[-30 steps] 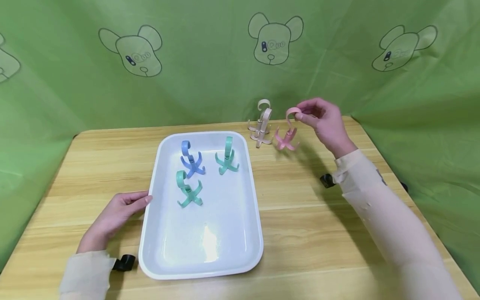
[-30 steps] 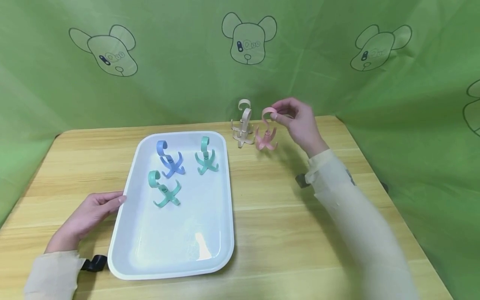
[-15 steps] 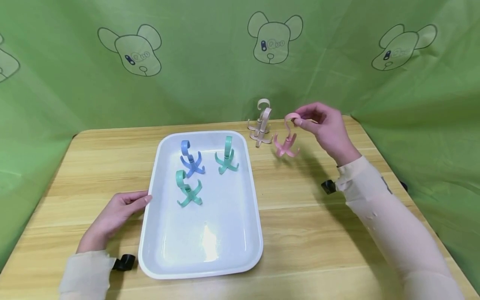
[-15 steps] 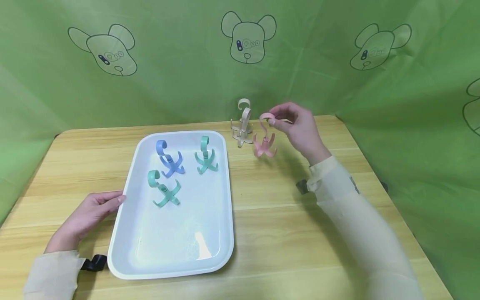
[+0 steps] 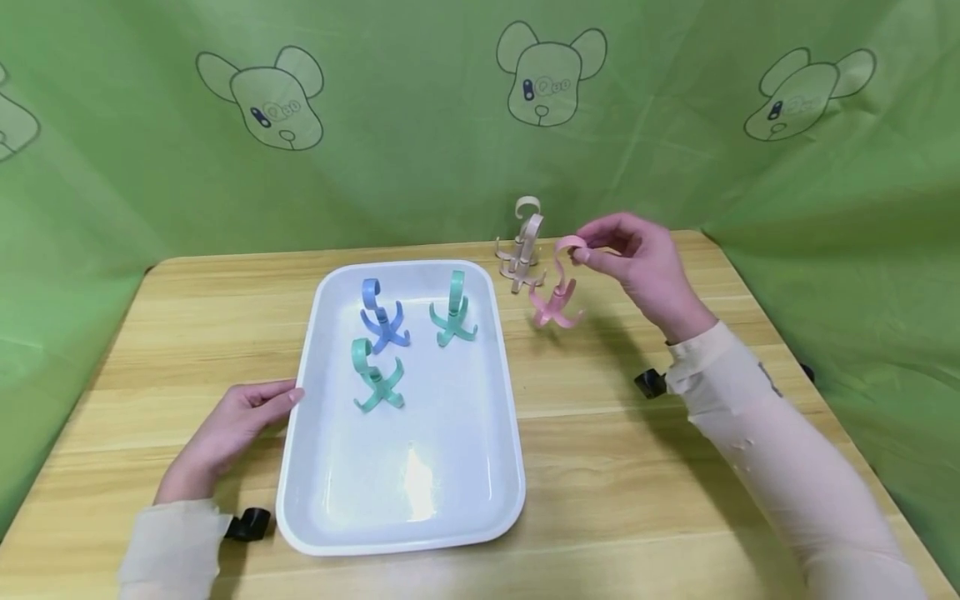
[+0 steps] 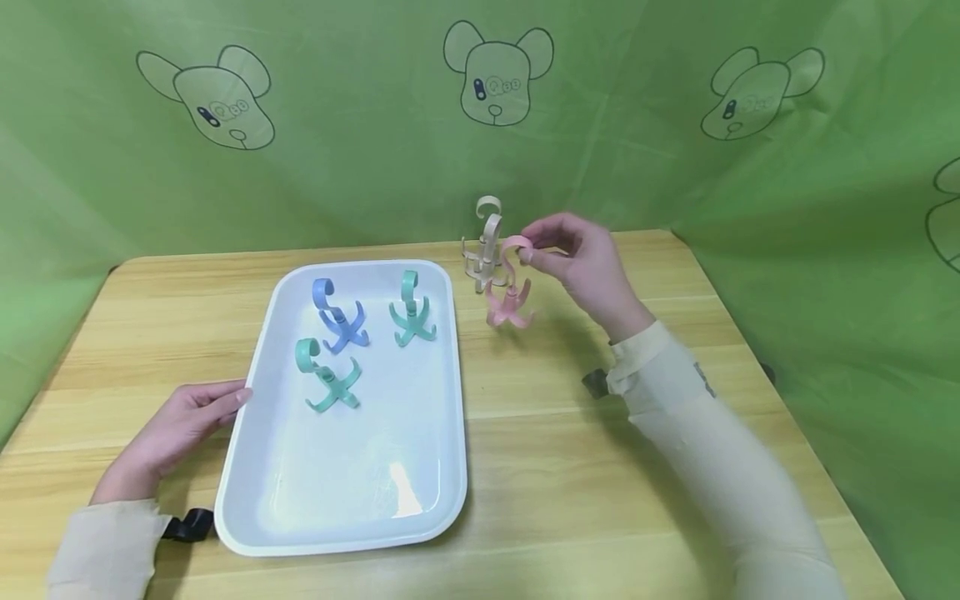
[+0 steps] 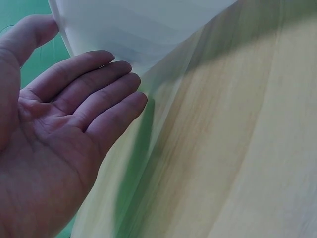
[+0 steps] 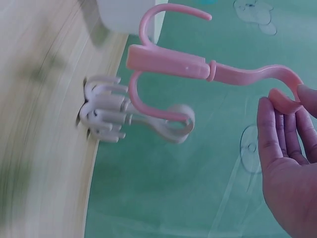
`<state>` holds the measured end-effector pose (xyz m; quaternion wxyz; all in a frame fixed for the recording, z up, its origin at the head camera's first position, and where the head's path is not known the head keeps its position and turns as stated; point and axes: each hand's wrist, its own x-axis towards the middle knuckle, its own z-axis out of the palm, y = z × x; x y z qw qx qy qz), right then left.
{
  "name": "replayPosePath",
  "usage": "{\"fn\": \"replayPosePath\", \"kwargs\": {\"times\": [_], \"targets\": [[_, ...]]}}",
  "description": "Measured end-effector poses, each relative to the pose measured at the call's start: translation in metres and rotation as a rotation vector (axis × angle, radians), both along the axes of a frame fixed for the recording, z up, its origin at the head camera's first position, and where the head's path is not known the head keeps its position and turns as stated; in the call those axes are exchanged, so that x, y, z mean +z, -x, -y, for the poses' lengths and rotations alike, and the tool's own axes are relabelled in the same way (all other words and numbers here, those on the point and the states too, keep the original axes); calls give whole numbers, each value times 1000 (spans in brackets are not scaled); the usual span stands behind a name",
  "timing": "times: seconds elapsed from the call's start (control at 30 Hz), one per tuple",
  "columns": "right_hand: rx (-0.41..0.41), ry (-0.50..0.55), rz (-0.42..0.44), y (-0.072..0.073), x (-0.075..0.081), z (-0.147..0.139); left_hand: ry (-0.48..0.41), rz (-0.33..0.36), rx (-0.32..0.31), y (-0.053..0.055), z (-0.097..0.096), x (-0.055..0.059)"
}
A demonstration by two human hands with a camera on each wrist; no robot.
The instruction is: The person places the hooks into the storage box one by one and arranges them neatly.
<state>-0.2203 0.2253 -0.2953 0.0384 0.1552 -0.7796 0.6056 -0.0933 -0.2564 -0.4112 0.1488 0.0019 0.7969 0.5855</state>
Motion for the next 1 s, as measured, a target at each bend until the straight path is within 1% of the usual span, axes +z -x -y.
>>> {"fn": "replayPosePath", "kwargs": {"times": [0.07, 0.23, 0.33, 0.5, 0.73, 0.87, 1.0], "targets": [[22, 17, 3, -3, 1, 4, 2, 3, 3, 0, 0, 0], [77, 40, 30, -10, 5, 14, -32, 5, -2, 0, -1, 2], [115, 48, 22, -13, 7, 19, -37, 8, -5, 0, -1, 3], [151, 45, -14, -16, 9, 26, -25, 10, -7, 1, -1, 5], [202, 47, -3, -23, 11, 41, -4, 1, -11, 1, 1, 5], [245, 55, -21, -27, 12, 51, -5, 6, -15, 1, 1, 4], [270, 68, -38, -27, 10, 58, 36, 10, -20, 2, 2, 5]]}}
